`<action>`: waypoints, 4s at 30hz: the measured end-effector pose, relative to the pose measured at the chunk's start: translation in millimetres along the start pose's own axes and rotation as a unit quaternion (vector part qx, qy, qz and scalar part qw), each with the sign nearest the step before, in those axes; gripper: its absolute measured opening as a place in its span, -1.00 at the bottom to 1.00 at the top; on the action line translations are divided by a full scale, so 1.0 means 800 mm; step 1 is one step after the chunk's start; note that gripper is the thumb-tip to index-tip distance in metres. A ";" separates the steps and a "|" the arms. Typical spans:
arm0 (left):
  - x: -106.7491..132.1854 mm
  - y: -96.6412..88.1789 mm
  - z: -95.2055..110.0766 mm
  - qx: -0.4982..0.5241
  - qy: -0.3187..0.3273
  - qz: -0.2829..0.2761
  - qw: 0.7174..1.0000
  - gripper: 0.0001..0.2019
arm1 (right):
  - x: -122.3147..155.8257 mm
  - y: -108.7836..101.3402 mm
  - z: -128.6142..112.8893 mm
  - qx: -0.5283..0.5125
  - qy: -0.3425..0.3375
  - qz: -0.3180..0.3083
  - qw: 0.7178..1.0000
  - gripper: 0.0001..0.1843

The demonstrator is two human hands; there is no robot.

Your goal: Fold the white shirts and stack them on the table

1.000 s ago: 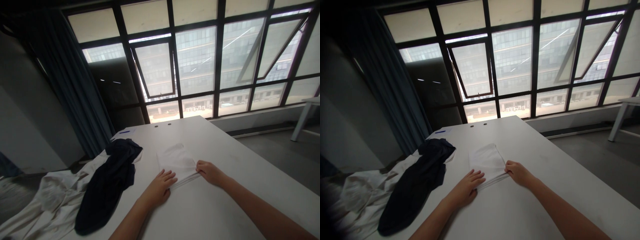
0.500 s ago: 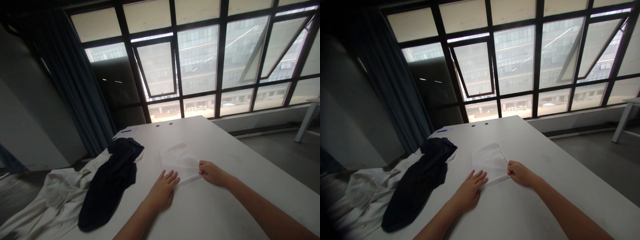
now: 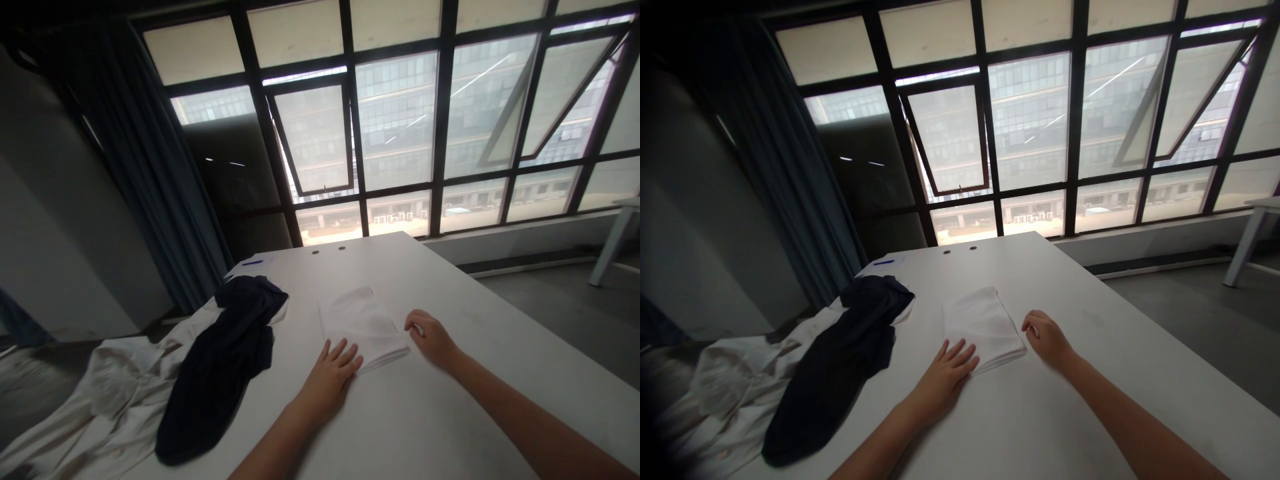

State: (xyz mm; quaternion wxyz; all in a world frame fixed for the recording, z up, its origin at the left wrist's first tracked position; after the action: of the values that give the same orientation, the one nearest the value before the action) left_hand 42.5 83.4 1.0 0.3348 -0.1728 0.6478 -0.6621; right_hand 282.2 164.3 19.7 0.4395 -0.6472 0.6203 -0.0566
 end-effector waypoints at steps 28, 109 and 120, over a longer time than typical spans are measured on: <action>0.003 -0.042 0.001 0.029 -0.073 0.026 0.997 -0.73 | 0.054 0.076 -0.129 0.223 -0.125 -0.240 0.936 -0.61; 0.006 0.019 -0.050 -0.042 -0.141 -0.038 0.988 -0.28 | 0.044 0.083 -0.039 0.176 -0.022 -0.209 0.962 -0.22; 0.037 -0.055 -0.098 -0.157 -0.262 0.130 0.943 -0.43 | 0.077 0.096 -0.141 0.063 -0.131 -0.234 0.961 -0.33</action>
State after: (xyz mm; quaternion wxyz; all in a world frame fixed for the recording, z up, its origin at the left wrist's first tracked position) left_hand -40.5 119.3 29.6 0.5444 -0.3044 0.6499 -0.4343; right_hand 168.3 67.5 10.4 0.5312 -0.7472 0.3835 -0.1111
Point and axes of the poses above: each hand's wrist, its own x-axis away from the middle knuckle, its own y-axis out of the palm, z = x × y, the point moved 9 cm from there along -x, towards the middle knuckle, and after that the axes turned 5 degrees about y, right-handed, at the moved point
